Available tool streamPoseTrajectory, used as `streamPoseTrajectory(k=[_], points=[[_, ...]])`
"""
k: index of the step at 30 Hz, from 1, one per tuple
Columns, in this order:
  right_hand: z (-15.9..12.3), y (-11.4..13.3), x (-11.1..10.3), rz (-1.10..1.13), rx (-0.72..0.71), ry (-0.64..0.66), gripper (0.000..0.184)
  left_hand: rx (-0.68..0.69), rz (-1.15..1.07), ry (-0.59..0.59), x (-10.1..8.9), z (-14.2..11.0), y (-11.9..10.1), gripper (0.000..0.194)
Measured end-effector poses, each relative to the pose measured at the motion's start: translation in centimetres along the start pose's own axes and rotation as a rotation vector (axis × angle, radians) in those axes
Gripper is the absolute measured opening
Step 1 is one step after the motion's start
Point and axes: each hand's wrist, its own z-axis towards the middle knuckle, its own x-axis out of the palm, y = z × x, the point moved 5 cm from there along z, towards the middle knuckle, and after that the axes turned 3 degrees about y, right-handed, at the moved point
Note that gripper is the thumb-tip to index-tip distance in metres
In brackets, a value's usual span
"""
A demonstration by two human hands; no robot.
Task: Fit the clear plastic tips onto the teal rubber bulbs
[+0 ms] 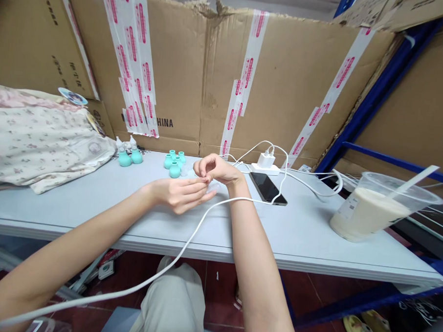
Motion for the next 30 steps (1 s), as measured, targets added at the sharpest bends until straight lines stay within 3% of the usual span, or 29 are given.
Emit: streamPoseTrajectory(k=[6, 12, 17, 22, 27, 30], points=[[0.05, 0.69, 0.56, -0.006, -0.023, 0.022, 0.044, -0.063, -0.180, 0.036, 0.16, 0.13, 0.36, 0.023], [0.16, 0.80, 0.67, -0.013, 0.019, 0.001, 0.048, -0.055, -0.200, 0.134, 0.47, 0.49, 0.37, 0.022], [0.22, 0.89, 0.75, -0.024, 0.031, 0.019, 0.045, -0.023, -0.118, 0.014, -0.01, 0.34, 0.16, 0.020], [0.08, 0.66, 0.51, -0.002, 0.006, 0.026, 0.044, -0.046, -0.121, 0.060, 0.38, 0.20, 0.13, 0.022], [0.12, 0.48, 0.38, -0.001, 0.004, 0.014, 0.047, -0.021, -0.045, -0.043, -0.14, 0.22, 0.06, 0.019], [0.16, 0.41, 0.29, -0.014, 0.026, -0.016, 0.049, -0.053, -0.097, -0.045, -0.12, 0.19, 0.26, 0.019]])
